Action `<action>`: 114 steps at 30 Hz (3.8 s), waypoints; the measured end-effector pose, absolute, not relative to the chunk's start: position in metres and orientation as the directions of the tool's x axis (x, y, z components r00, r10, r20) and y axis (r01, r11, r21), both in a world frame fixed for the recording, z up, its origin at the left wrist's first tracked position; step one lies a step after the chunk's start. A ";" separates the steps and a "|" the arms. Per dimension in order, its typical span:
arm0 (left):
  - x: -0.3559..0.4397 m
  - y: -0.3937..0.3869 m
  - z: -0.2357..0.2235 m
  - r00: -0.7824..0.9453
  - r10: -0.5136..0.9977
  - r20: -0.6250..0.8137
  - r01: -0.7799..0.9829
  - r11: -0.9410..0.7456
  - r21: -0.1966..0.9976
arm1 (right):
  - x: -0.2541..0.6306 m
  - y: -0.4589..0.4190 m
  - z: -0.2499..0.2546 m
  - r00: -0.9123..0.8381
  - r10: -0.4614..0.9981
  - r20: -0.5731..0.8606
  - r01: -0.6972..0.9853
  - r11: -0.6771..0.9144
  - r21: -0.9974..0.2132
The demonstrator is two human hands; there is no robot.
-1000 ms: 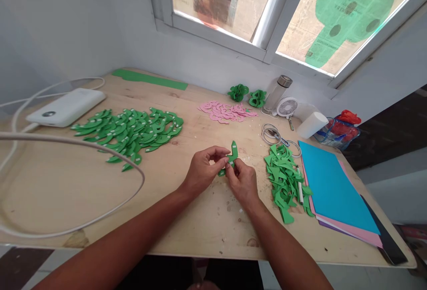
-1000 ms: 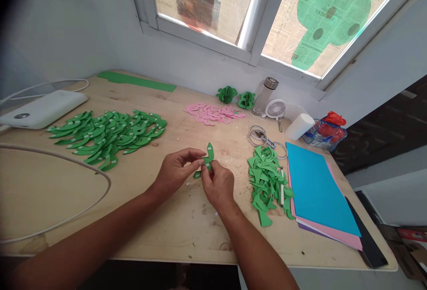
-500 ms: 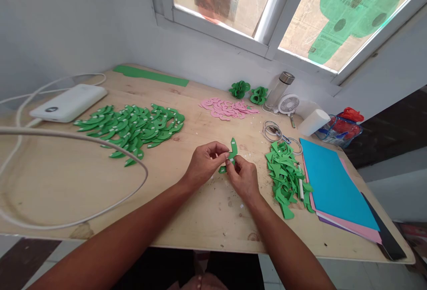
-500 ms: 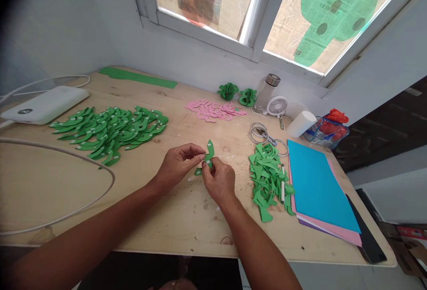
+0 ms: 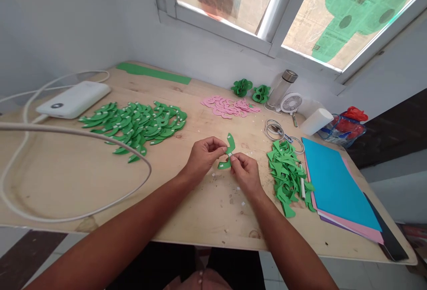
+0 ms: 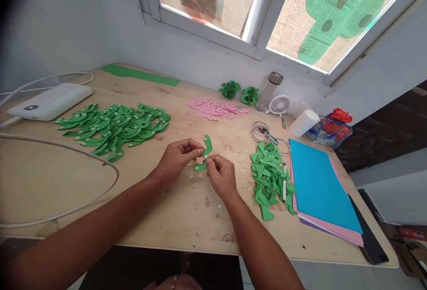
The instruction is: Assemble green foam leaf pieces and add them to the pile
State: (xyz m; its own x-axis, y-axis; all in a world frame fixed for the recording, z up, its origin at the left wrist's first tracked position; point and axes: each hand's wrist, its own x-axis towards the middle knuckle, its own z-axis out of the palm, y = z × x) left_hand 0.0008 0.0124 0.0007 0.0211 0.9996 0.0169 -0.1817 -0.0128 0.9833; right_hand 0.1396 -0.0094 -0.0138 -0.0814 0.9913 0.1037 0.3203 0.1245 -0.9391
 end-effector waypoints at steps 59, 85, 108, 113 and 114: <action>-0.012 0.013 0.007 0.496 0.854 -0.158 -0.267 0.323 0.908 | 0.143 -0.008 -0.010 0.097 0.980 0.174 0.045 0.170 -0.984; -0.008 0.014 0.010 0.341 0.939 -0.046 -0.497 0.221 0.839 | 0.140 -0.016 -0.006 -0.147 0.964 0.220 0.309 0.256 -0.916; -0.014 0.017 0.009 0.256 0.966 -0.031 -0.425 0.142 0.894 | 0.140 -0.019 -0.006 -0.247 0.956 0.160 0.207 0.213 -0.955; -0.009 0.015 0.003 0.266 0.964 -0.026 -0.348 0.121 0.930 | 0.140 -0.016 -0.007 -0.182 0.967 0.179 0.216 0.217 -0.952; -0.007 0.013 0.002 0.265 0.964 -0.024 -0.334 0.115 0.936 | 0.140 -0.015 -0.008 -0.171 0.969 0.176 0.217 0.211 -0.953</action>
